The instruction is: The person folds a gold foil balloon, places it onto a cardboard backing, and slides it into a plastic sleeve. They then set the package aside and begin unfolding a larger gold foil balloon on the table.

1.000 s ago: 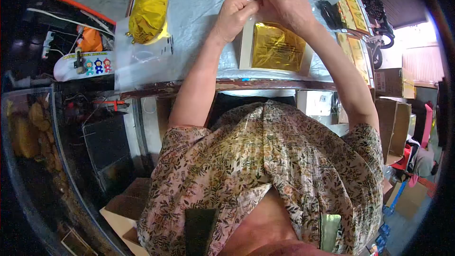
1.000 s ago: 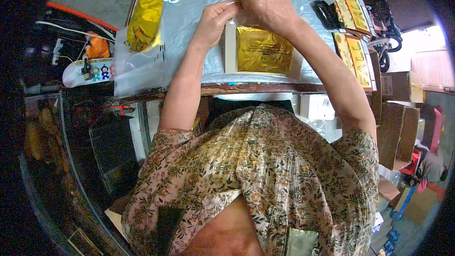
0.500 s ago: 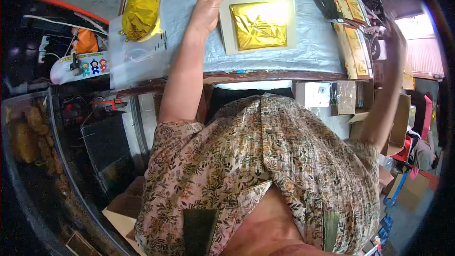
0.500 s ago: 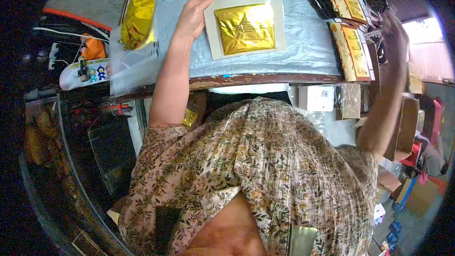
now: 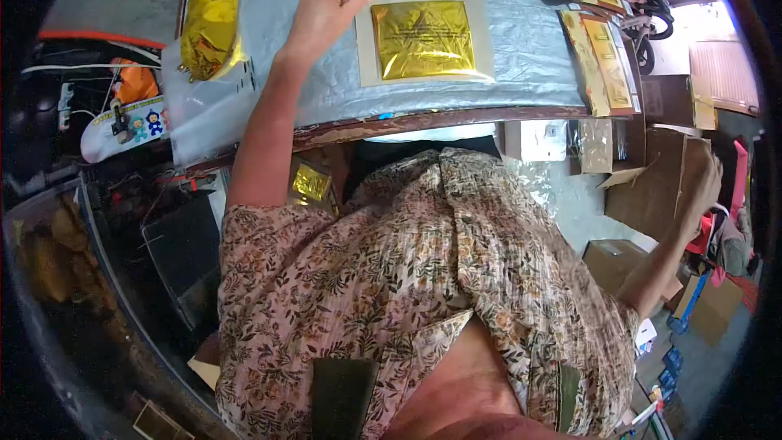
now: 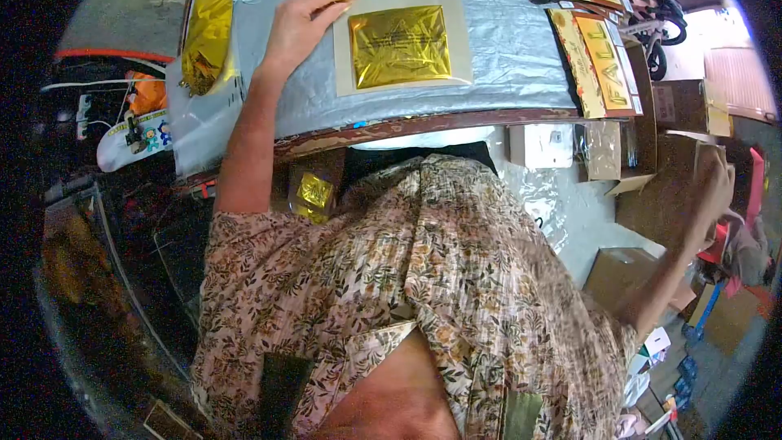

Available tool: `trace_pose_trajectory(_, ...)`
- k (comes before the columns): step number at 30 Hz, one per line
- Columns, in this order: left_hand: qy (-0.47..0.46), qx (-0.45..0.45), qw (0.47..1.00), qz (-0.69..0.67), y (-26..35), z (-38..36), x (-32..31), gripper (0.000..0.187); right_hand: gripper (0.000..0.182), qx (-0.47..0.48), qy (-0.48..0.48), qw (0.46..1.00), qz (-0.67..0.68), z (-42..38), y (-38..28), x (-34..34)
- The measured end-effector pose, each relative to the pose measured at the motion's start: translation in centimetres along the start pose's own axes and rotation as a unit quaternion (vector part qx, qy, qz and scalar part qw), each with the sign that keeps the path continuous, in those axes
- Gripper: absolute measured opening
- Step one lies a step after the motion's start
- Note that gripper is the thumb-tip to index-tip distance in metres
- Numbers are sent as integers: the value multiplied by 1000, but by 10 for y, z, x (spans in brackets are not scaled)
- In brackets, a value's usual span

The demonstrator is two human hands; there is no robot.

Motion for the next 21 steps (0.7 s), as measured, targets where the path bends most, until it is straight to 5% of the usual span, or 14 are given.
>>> trace_pose_trajectory(1, -21, -69, 997, 21, -3, 2, -5, 21, 28, 0, -4, 1000, 3, -2, -1, -4)
trace_pose_trajectory(3, -38, -136, 989, 42, -8, 11, -8, 20, 26, -8, -31, 954, 299, 112, -165, 77)
trace_pose_trajectory(5, -81, -160, 983, 37, -9, 14, -15, 20, 30, 51, 30, 826, 560, 131, -195, 63)
trace_pose_trajectory(6, -82, -159, 983, 35, -10, 16, -17, 20, 32, 91, 26, 834, 543, 156, -234, 106)
trace_pose_trajectory(11, -111, -171, 978, 48, -21, 27, -18, 21, 25, 250, 215, 765, 553, 250, -352, 71)
trace_pose_trajectory(18, -102, -172, 980, 13, -35, 33, -19, 21, 17, 182, 172, 780, 573, 276, -379, 28)
trace_pose_trajectory(21, -98, -60, 993, -3, -35, 34, -15, 25, 17, 169, 160, 753, 615, 279, -374, 16)
Point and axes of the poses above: each hand's wrist, its own z-axis towards the middle knuckle, its own x-axis out of the back of the hand, y = z × x, the point moved 1 cm from there along z, towards the middle knuckle, and after that the axes turned 15 degrees about x, right-handed, at the moved point
